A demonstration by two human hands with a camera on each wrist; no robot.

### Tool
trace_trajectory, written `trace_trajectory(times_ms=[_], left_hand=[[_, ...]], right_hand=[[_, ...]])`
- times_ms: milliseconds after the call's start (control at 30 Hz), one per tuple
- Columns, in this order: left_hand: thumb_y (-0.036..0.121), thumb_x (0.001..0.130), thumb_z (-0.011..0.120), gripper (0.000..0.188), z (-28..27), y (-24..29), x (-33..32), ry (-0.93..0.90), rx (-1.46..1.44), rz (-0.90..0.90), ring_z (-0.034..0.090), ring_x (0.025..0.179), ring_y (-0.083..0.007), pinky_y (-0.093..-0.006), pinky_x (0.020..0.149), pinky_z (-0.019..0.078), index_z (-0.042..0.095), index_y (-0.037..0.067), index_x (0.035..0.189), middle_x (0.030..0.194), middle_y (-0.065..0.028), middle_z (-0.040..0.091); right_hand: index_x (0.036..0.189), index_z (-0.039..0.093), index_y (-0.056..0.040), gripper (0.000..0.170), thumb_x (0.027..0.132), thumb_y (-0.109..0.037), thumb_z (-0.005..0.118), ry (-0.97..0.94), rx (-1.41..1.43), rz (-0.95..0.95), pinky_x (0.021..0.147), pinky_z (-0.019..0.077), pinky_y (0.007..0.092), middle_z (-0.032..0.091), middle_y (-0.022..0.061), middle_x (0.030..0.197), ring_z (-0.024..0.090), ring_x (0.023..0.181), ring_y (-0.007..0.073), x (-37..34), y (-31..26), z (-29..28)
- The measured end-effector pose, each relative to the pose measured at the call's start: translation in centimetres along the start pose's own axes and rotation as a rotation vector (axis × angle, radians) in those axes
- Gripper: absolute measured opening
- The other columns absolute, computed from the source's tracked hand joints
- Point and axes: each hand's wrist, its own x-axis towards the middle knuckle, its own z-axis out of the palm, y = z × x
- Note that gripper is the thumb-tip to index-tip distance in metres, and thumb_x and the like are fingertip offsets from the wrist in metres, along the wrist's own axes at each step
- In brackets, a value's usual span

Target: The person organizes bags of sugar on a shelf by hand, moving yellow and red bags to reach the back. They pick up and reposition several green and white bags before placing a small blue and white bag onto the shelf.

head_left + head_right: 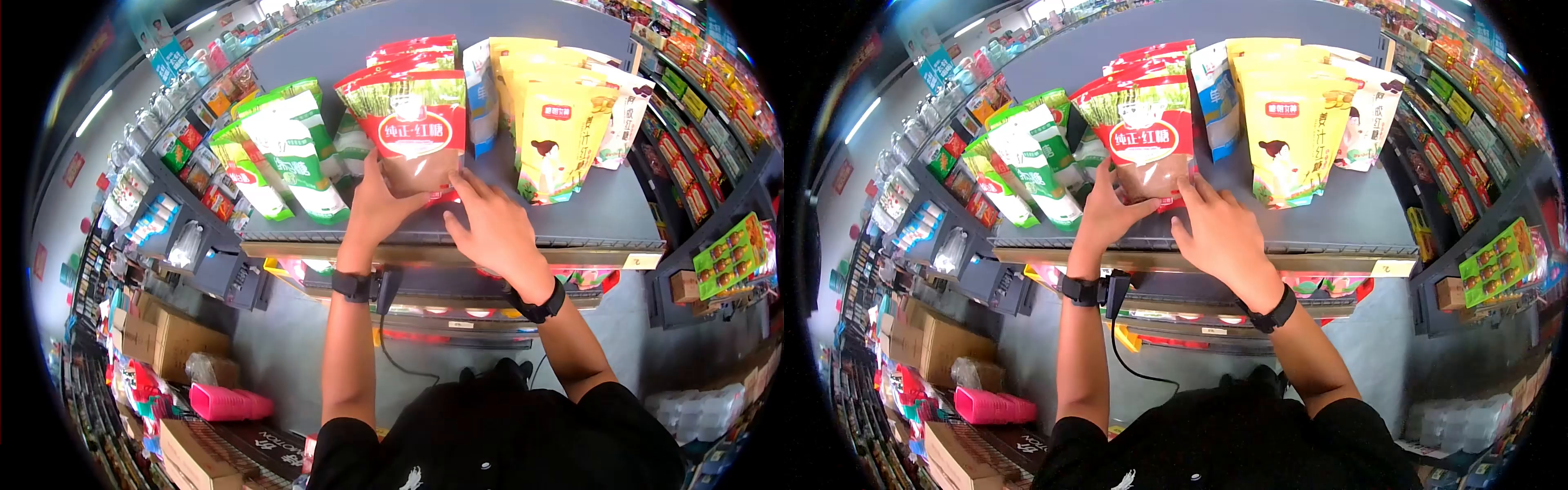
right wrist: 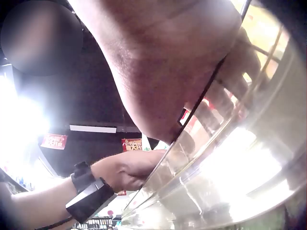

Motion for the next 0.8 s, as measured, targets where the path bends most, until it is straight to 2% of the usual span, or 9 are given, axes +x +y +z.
trace_trajectory(times_ms=[100, 133, 233, 433, 467, 533, 633, 733, 800], left_hand=[[0.029, 0.069, 0.096, 0.113, 0.3, -0.4, 0.4, 0.028, -0.007, 0.019, 0.07, 0.115, -0.0338, -0.0394, 0.097, 0.0558, 0.032, -0.01, 0.153, 0.132, -0.0268, 0.066], [0.029, 0.072, 0.094, 0.105, 0.5, -0.7, 0.6, 0.015, -0.073, 0.017, 0.07, 0.114, -0.0334, -0.0398, 0.096, 0.0557, 0.036, -0.009, 0.15, 0.13, -0.0268, 0.067], [0.026, 0.079, 0.094, 0.102, 0.1, 0.1, 0.5, -0.02, -0.061, -0.017, 0.067, 0.12, -0.0309, -0.0399, 0.099, 0.0564, 0.033, -0.009, 0.153, 0.137, -0.0264, 0.064], [0.026, 0.082, 0.089, 0.101, 0.9, 1.1, -0.3, 0.111, 0.158, 0.09, 0.071, 0.115, -0.0335, -0.0406, 0.095, 0.0581, 0.032, -0.011, 0.156, 0.131, -0.0259, 0.068], [0.025, 0.081, 0.089, 0.1, 0.8, 1.2, -0.3, 0.099, 0.177, 0.059, 0.071, 0.116, -0.0336, -0.0406, 0.096, 0.0575, 0.033, -0.01, 0.156, 0.131, -0.0254, 0.068], [0.025, 0.081, 0.089, 0.099, 0.5, 1.5, -0.3, 0.085, 0.122, 0.023, 0.071, 0.116, -0.0334, -0.0407, 0.096, 0.0572, 0.034, -0.011, 0.155, 0.131, -0.0253, 0.068], [0.025, 0.08, 0.091, 0.101, 0.5, 0.2, 0.2, 0.087, 0.063, 0.027, 0.07, 0.114, -0.0292, -0.0381, 0.094, 0.0566, 0.032, -0.01, 0.154, 0.128, -0.0233, 0.067], [0.02, 0.08, 0.091, 0.096, 0.9, 1.3, 0.0, 0.079, -0.054, -0.03, 0.068, 0.11, -0.0245, -0.0359, 0.091, 0.0568, 0.032, -0.011, 0.15, 0.122, -0.0215, 0.067], [0.018, 0.082, 0.09, 0.089, 1.3, 0.4, 0.3, 0.064, -0.178, 0.043, 0.068, 0.104, -0.0216, -0.0344, 0.088, 0.0569, 0.035, -0.01, 0.147, 0.116, -0.0179, 0.068]], right_hand=[[0.145, 0.058, -0.0045, 0.059, 0.093, -0.029, 0.069, -0.01, -0.032, 0.0, 0.093, 0.0586, 0.0501, 0.063, 0.0207, 0.144, 0.069, 0.113, 0.039, 0.0, 0.0, -0.1], [0.145, 0.059, -0.0043, 0.058, 0.093, -0.029, 0.068, -0.011, -0.04, -0.003, 0.092, 0.0586, 0.05, 0.063, 0.021, 0.144, 0.069, 0.112, 0.0391, 0.1, -0.1, -0.1], [0.143, 0.06, -0.0039, 0.057, 0.093, -0.029, 0.068, 0.004, -0.076, -0.016, 0.09, 0.0583, 0.0494, 0.063, 0.0206, 0.143, 0.069, 0.111, 0.0387, 0.0, 0.0, -0.1], [0.144, 0.06, -0.0054, 0.058, 0.092, -0.029, 0.067, 0.009, -0.142, -0.01, 0.088, 0.0567, 0.0496, 0.063, 0.0159, 0.14, 0.066, 0.108, 0.0372, -0.3, -0.6, -0.4], [0.144, 0.059, -0.0056, 0.058, 0.092, -0.029, 0.067, 0.015, -0.124, -0.015, 0.087, 0.0568, 0.0497, 0.063, 0.0156, 0.141, 0.066, 0.108, 0.037, -0.2, -0.6, -0.3], [0.146, 0.058, -0.006, 0.06, 0.091, -0.029, 0.067, 0.034, -0.095, -0.023, 0.087, 0.0568, 0.0498, 0.062, 0.015, 0.144, 0.066, 0.108, 0.0368, -0.2, -0.2, -0.1], [0.149, 0.055, -0.0069, 0.062, 0.091, -0.028, 0.067, -0.071, -0.1, 0.034, 0.093, 0.0568, 0.0481, 0.058, 0.0133, 0.151, 0.064, 0.111, 0.0372, 0.0, -0.4, -0.4], [0.149, 0.056, -0.0071, 0.065, 0.09, -0.032, 0.068, -0.067, -0.087, 0.012, 0.09, 0.0564, 0.0519, 0.059, 0.0133, 0.152, 0.064, 0.114, 0.0381, 0.3, 0.0, -0.4], [0.148, 0.056, -0.0079, 0.066, 0.089, -0.036, 0.069, -0.034, -0.073, 0.008, 0.09, 0.0544, 0.056, 0.06, 0.0125, 0.15, 0.061, 0.119, 0.0408, -0.1, 0.2, 0.0]])
